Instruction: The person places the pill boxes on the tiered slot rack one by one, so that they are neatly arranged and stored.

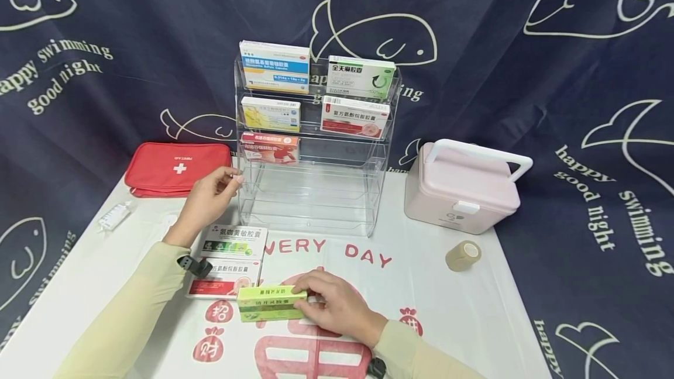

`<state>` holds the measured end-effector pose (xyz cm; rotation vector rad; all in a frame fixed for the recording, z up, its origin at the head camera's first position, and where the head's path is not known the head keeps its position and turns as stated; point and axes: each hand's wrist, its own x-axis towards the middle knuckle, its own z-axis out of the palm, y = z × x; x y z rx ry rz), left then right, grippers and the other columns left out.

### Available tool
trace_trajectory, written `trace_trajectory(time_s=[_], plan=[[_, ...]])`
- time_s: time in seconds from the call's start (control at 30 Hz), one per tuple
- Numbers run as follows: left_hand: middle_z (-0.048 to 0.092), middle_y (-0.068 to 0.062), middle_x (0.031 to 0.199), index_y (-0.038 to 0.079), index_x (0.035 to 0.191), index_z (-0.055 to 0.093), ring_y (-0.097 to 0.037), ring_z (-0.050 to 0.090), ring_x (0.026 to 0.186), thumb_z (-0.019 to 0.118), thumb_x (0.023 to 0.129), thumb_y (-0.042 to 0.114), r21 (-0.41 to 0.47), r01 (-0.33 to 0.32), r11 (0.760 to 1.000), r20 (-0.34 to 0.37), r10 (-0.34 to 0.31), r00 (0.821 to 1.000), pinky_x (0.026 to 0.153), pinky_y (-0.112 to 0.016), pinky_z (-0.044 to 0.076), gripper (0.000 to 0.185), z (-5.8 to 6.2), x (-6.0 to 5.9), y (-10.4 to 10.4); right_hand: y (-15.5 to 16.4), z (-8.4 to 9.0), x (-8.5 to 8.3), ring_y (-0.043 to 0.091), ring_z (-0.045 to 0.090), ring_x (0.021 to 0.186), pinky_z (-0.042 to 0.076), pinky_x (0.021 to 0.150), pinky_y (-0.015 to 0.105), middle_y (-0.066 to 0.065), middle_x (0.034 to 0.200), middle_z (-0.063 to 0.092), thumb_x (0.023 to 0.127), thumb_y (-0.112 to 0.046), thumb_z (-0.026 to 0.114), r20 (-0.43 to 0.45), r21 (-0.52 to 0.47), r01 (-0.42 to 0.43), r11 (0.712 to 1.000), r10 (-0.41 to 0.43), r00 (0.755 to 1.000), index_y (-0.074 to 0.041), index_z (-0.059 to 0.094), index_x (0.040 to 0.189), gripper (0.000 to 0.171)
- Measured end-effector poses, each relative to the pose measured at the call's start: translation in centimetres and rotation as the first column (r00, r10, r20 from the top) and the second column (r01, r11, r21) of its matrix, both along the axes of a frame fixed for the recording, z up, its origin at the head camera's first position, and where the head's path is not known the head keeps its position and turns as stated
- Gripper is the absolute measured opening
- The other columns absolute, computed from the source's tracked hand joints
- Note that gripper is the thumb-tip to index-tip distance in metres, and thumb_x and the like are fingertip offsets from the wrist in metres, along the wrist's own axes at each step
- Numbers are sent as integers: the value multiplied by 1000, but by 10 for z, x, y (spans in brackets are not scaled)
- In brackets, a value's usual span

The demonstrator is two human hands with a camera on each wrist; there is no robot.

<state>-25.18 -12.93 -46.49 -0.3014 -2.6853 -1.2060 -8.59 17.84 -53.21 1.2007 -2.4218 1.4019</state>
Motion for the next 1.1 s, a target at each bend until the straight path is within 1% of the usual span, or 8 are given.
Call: trace_trajectory(time_s=[0.1,0.27,0.4,0.5,0.57,0.7,0.87,1.1], plan=[[69,-7,96,12,124,66,-24,63,84,62,102,37,-1,0,1000,-3,0,1000,74,-43,46,33,0,0,0,0,-1,-1,12,61,89,54,79,28,-5,113,65,88,-5,79,-46,-30,12,999,-13,999,-17,67,112,29],[69,-7,97,12,123,66,-24,63,84,62,102,37,3,2,1000,-8,-2,1000,74,-43,46,33,1,0,0,1,-3,-2,11,62,93,47,100,44,-3,112,66,85,-1,81,-114,-45,23,999,-28,993,-15,67,111,33],[69,-7,96,12,123,66,-24,62,84,63,102,36,2,0,1000,-7,0,1000,73,-43,46,33,1,0,0,3,-4,-2,13,63,102,51,96,39,1,119,65,86,-3,80,-99,-30,-4,1000,1,995,-14,66,117,35],[69,-7,96,11,123,66,-25,63,84,63,102,35,1,2,1000,-8,-2,1000,73,-43,46,32,0,0,0,3,-4,-1,14,63,107,52,89,28,1,123,65,89,-4,78,-83,-13,-30,999,29,996,-14,66,121,36],[69,-7,96,11,123,66,-25,63,84,63,102,35,1,2,1000,-9,-2,1000,73,-43,46,32,-1,0,0,3,-4,-1,13,63,109,51,92,28,-1,122,65,90,-4,76,-88,-4,-34,999,33,996,-15,67,122,35],[68,-7,96,11,123,66,-25,63,85,64,102,34,3,-1,1000,-7,1,1000,73,-44,46,31,0,0,-1,5,-6,-2,12,63,101,52,82,21,-1,119,66,88,-1,77,-127,-24,-32,999,29,992,-13,69,119,35],[69,-7,96,11,124,66,-25,63,84,64,102,33,3,-2,1000,-6,2,1000,73,-43,46,31,0,0,-1,11,-9,-6,14,62,90,50,72,20,1,115,68,84,3,79,-175,-53,-25,998,15,984,-10,70,117,36],[69,-7,97,12,124,66,-25,63,84,63,102,36,1,4,1000,-9,-4,1000,74,-43,46,33,0,0,-1,24,-9,-10,19,66,105,51,89,26,1,115,68,83,1,81,-169,-42,55,998,-61,984,-13,70,118,39]])
